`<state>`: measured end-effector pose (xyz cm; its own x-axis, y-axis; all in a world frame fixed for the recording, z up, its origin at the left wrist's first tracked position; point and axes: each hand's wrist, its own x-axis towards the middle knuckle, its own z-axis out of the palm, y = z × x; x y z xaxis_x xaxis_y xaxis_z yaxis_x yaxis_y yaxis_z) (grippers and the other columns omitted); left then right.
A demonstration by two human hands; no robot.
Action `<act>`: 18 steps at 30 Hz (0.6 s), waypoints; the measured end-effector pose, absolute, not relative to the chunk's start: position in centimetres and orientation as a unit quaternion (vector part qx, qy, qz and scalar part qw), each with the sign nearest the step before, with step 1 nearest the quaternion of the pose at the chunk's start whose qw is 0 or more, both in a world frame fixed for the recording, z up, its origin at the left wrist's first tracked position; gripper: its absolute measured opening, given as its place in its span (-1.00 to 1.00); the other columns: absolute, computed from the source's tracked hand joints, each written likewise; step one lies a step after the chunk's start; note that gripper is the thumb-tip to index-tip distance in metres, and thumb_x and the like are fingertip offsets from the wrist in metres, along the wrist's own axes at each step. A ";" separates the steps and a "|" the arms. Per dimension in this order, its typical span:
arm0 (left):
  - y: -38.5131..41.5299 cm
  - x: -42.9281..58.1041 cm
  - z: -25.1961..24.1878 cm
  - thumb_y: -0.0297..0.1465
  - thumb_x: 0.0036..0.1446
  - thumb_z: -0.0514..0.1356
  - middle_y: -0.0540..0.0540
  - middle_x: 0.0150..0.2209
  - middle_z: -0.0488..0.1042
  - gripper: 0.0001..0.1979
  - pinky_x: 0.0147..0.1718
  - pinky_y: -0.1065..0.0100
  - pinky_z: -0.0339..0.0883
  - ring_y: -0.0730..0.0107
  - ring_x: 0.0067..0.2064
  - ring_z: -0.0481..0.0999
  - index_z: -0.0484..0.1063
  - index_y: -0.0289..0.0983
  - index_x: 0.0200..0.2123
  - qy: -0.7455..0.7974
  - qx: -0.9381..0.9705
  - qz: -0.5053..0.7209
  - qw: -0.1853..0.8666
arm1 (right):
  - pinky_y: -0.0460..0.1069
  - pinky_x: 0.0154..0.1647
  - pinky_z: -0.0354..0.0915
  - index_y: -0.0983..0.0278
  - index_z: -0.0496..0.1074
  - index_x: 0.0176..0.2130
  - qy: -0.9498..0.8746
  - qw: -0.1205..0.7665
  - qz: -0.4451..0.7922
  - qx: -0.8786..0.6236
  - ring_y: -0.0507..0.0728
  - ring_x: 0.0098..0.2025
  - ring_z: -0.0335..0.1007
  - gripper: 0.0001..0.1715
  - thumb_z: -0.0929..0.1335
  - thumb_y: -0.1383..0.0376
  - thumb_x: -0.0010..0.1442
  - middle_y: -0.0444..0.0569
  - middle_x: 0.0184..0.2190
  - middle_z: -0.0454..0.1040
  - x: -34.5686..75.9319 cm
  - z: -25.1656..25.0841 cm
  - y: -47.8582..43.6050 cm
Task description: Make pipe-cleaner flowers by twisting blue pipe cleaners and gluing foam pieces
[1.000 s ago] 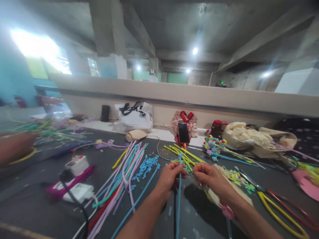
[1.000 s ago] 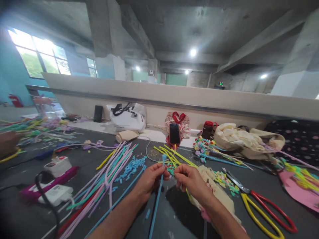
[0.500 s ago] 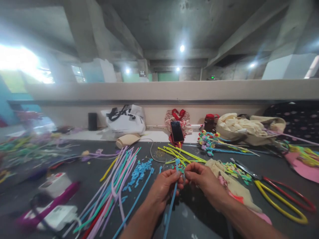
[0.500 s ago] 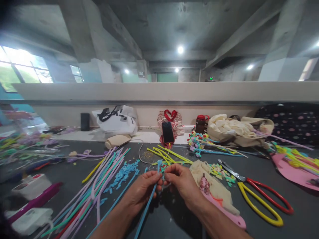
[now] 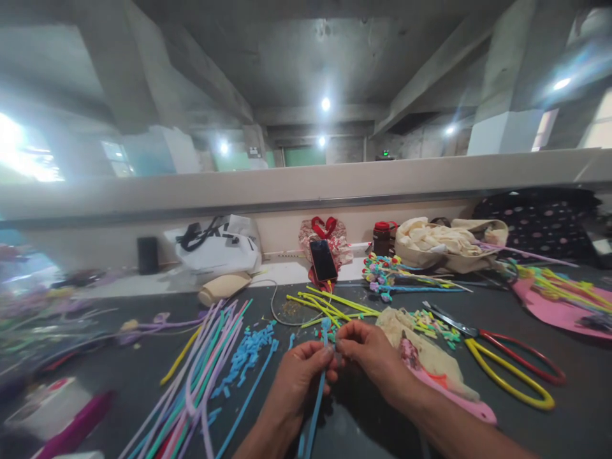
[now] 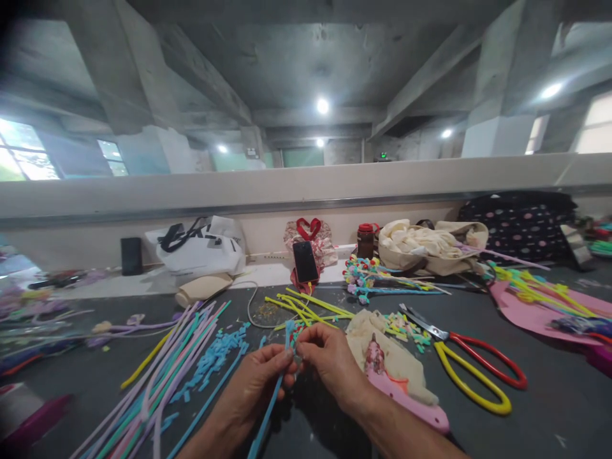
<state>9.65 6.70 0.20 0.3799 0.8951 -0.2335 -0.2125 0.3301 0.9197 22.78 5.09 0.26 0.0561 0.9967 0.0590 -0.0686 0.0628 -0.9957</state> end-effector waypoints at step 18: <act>7.1 8.8 0.0 -0.22 -0.18 0.23 0.06 -0.67 0.33 -0.71 -0.70 0.57 0.07 0.63 -0.68 0.25 0.28 -0.33 -0.58 0.388 0.521 0.338 0.682 | -0.23 -0.75 -0.03 0.37 0.32 -0.51 -0.479 0.451 0.644 -0.392 -0.13 -0.71 0.14 -0.82 0.35 0.27 -0.09 -0.18 -0.64 0.35 23.8 0.2 5.0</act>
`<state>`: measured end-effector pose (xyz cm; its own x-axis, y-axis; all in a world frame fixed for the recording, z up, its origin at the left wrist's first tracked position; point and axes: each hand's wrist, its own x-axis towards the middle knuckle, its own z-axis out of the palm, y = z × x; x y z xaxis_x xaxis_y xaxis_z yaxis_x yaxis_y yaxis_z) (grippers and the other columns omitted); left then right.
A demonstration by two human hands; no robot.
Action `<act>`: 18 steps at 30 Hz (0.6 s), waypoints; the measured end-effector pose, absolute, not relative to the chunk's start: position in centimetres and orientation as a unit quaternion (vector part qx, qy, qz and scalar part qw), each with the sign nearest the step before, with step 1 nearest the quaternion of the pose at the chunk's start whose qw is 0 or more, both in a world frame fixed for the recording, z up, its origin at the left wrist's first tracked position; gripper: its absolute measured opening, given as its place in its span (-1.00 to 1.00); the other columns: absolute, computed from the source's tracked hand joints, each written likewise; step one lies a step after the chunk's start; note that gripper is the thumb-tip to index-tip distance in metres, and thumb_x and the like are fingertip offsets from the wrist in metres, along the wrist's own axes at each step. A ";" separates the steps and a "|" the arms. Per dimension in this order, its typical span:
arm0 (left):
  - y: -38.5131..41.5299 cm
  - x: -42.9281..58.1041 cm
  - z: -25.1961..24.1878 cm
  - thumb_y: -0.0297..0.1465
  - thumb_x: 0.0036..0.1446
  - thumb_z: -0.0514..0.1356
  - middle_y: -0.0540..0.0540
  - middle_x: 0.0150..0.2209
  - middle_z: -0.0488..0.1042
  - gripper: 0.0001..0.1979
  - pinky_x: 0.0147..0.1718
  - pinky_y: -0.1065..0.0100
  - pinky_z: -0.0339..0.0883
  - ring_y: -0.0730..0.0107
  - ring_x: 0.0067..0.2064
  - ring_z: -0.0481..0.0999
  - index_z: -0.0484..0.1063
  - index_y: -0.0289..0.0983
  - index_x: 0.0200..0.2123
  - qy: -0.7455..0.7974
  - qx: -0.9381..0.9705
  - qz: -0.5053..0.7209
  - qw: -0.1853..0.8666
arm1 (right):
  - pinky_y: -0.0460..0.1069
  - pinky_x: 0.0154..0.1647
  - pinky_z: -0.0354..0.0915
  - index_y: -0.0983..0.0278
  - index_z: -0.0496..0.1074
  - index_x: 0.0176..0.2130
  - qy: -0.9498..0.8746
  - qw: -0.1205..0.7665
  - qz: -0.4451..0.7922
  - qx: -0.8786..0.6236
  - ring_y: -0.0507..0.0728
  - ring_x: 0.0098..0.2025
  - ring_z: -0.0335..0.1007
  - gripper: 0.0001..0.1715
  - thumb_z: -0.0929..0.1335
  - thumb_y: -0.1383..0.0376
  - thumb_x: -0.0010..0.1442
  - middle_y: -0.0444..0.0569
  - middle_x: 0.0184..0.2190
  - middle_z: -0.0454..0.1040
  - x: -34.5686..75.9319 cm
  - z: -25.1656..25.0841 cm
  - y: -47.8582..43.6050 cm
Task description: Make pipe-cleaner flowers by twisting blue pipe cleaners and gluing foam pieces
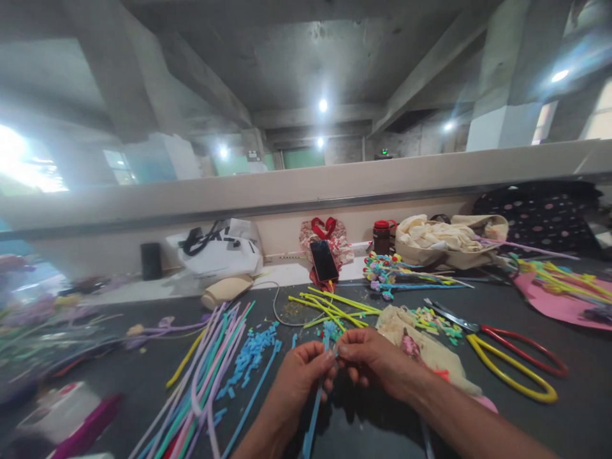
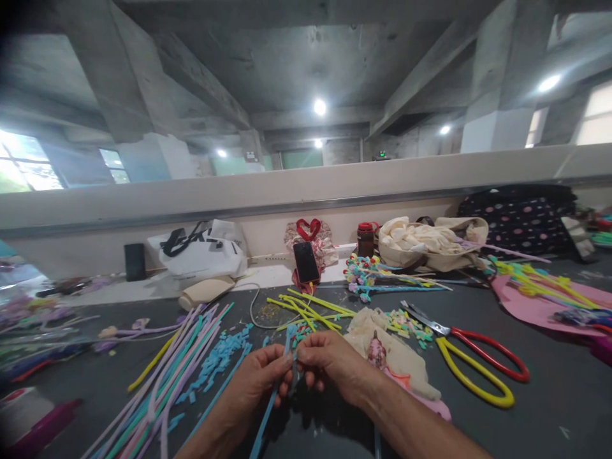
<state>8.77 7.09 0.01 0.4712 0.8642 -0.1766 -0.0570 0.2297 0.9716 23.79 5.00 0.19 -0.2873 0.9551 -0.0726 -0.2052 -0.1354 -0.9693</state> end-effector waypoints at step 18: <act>7.0 9.0 -0.4 -0.17 -0.23 0.23 0.07 -0.68 0.30 -0.68 -0.72 0.55 0.08 0.62 -0.69 0.22 0.28 -0.31 -0.57 0.412 0.533 0.335 0.659 | -0.25 -0.83 -0.02 0.38 0.33 -0.56 -0.459 0.440 0.653 -0.412 -0.14 -0.75 0.15 -0.88 0.35 0.35 -0.13 -0.20 -0.68 0.31 24.2 0.2 5.4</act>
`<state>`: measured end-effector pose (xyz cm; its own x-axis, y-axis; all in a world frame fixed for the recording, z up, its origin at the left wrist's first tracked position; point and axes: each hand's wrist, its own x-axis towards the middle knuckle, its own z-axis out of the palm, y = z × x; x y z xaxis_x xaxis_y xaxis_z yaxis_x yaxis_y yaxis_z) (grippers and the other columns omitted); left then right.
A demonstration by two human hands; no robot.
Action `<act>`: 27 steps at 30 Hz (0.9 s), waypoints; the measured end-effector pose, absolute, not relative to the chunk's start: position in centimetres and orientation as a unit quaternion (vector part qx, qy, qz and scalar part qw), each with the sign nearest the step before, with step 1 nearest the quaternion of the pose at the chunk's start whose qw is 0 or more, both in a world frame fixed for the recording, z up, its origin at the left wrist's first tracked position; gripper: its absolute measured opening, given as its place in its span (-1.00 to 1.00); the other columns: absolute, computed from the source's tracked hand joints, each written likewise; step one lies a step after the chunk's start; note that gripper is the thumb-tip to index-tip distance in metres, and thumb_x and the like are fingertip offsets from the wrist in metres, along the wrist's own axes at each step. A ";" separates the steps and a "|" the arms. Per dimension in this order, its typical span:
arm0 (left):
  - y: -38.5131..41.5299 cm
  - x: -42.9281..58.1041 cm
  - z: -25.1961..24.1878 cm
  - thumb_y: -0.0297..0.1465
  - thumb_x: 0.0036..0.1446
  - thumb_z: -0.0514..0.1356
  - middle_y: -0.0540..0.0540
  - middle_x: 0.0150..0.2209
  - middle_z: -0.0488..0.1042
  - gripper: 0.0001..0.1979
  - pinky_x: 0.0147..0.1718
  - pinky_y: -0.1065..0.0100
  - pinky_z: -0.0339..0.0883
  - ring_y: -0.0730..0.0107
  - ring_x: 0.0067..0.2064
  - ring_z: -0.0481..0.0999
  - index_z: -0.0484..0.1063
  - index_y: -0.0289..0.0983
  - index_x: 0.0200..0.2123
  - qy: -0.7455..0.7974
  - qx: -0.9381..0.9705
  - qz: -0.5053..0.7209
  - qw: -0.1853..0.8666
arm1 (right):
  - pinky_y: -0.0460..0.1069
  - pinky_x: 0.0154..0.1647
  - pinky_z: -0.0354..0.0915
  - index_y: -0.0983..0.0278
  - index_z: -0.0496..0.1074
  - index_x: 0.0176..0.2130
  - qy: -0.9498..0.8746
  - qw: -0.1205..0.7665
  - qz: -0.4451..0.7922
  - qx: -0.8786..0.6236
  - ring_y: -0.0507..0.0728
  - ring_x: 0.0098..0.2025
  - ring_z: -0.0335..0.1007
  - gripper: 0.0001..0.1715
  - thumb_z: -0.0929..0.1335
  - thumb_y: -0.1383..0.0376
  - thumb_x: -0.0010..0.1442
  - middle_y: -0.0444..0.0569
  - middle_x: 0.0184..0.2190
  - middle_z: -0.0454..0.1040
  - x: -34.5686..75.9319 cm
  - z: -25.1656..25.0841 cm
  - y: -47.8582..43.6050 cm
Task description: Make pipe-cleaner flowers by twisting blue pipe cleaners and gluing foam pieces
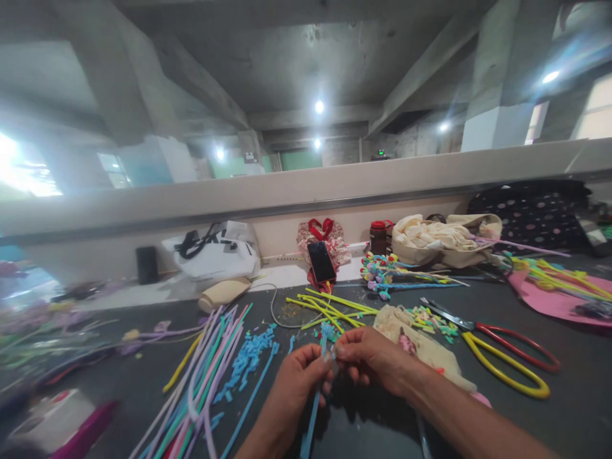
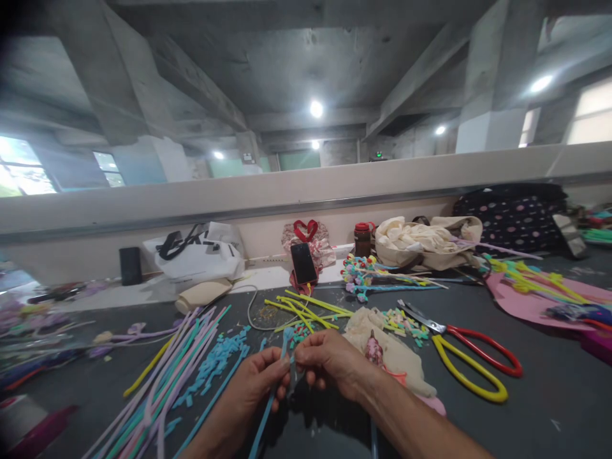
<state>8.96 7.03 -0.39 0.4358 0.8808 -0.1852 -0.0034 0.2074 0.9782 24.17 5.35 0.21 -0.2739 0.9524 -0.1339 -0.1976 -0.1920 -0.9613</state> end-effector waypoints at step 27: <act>6.8 9.1 -0.5 -0.17 -0.29 0.27 0.01 -0.67 0.37 -0.65 -0.77 0.57 0.05 0.59 -0.71 0.28 0.34 -0.35 -0.53 0.428 0.504 0.365 0.655 | -0.22 -0.77 -0.07 0.34 0.29 -0.57 -0.536 0.448 0.569 -0.434 -0.13 -0.75 0.06 -0.80 0.32 0.24 -0.07 -0.26 -0.75 0.22 24.1 0.2 5.2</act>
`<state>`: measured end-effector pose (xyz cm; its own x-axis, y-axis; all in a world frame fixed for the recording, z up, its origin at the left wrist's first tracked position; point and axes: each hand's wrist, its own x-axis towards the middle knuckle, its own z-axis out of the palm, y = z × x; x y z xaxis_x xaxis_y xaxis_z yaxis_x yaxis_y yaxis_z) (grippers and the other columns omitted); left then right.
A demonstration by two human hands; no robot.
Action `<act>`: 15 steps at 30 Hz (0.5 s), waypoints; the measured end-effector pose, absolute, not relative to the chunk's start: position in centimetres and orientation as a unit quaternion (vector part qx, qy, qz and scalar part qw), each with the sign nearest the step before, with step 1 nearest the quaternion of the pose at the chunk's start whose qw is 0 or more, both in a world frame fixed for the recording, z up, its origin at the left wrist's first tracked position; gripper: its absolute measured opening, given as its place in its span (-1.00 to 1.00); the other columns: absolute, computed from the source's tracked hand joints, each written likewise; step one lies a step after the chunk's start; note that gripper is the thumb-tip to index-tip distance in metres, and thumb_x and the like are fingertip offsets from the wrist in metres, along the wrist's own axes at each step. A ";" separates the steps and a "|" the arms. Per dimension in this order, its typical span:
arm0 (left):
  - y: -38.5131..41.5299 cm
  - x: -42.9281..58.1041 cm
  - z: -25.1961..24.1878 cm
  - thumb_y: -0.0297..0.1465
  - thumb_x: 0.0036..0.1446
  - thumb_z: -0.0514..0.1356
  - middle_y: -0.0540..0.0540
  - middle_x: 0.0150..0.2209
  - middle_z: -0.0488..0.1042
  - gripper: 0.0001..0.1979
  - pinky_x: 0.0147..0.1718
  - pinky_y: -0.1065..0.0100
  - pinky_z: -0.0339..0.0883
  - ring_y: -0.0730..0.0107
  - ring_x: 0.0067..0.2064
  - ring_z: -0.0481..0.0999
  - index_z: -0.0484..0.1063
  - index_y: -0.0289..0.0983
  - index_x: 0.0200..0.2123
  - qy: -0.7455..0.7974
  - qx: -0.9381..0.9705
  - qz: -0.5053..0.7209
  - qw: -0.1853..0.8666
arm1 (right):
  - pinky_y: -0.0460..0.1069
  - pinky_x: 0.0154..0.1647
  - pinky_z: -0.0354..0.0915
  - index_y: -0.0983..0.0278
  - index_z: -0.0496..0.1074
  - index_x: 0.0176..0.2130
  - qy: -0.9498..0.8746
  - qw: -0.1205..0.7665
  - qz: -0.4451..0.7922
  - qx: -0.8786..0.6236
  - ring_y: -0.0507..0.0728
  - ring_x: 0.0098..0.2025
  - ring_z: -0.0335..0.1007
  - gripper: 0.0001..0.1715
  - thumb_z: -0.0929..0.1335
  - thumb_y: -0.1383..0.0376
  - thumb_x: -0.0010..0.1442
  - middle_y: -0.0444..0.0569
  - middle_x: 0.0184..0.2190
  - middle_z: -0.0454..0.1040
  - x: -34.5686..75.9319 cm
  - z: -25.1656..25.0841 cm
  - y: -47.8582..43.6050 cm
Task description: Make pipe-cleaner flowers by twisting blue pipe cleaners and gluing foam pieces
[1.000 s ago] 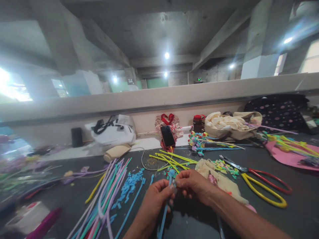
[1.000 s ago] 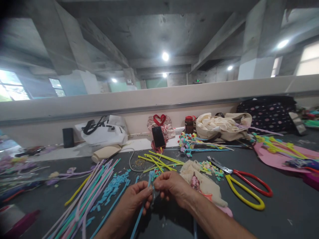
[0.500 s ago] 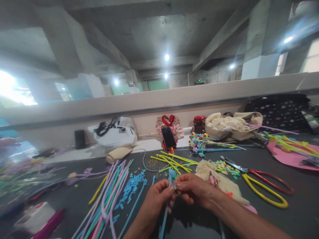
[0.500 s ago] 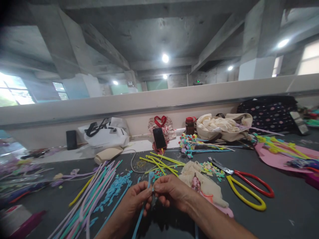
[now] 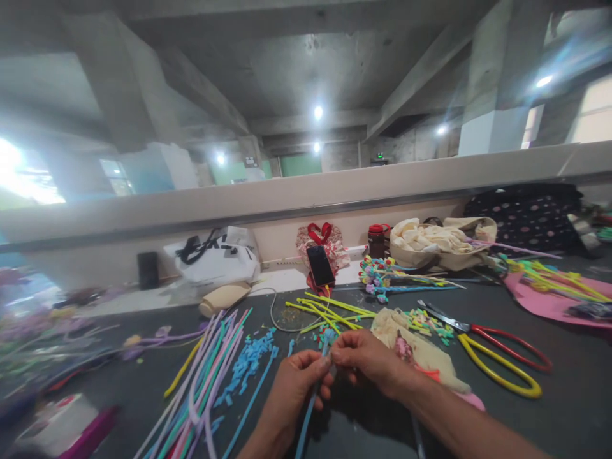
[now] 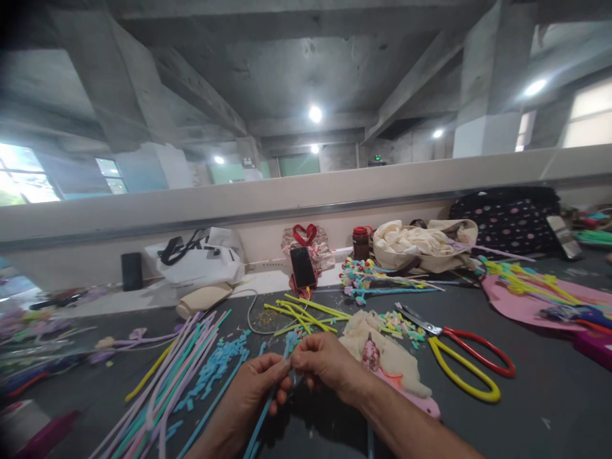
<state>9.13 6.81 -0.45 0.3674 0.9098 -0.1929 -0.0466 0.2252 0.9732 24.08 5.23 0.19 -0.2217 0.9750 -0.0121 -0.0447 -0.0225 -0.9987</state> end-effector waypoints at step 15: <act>7.7 8.4 -0.6 -0.23 -0.27 0.28 0.10 -0.70 0.32 -0.70 -0.79 0.60 0.01 0.67 -0.75 0.21 0.28 -0.31 -0.55 0.424 0.452 0.387 0.683 | -0.17 -0.71 0.01 0.31 0.32 -0.44 -0.522 0.573 0.354 -0.523 -0.09 -0.70 0.13 -0.75 0.25 0.15 0.02 -0.19 -0.61 0.33 28.6 4.5 3.5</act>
<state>8.41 7.67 -0.55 0.3409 0.9115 -0.2301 -0.1444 0.2926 0.9453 28.56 3.53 4.46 0.2047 0.9522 0.2269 0.1397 0.2010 -0.9696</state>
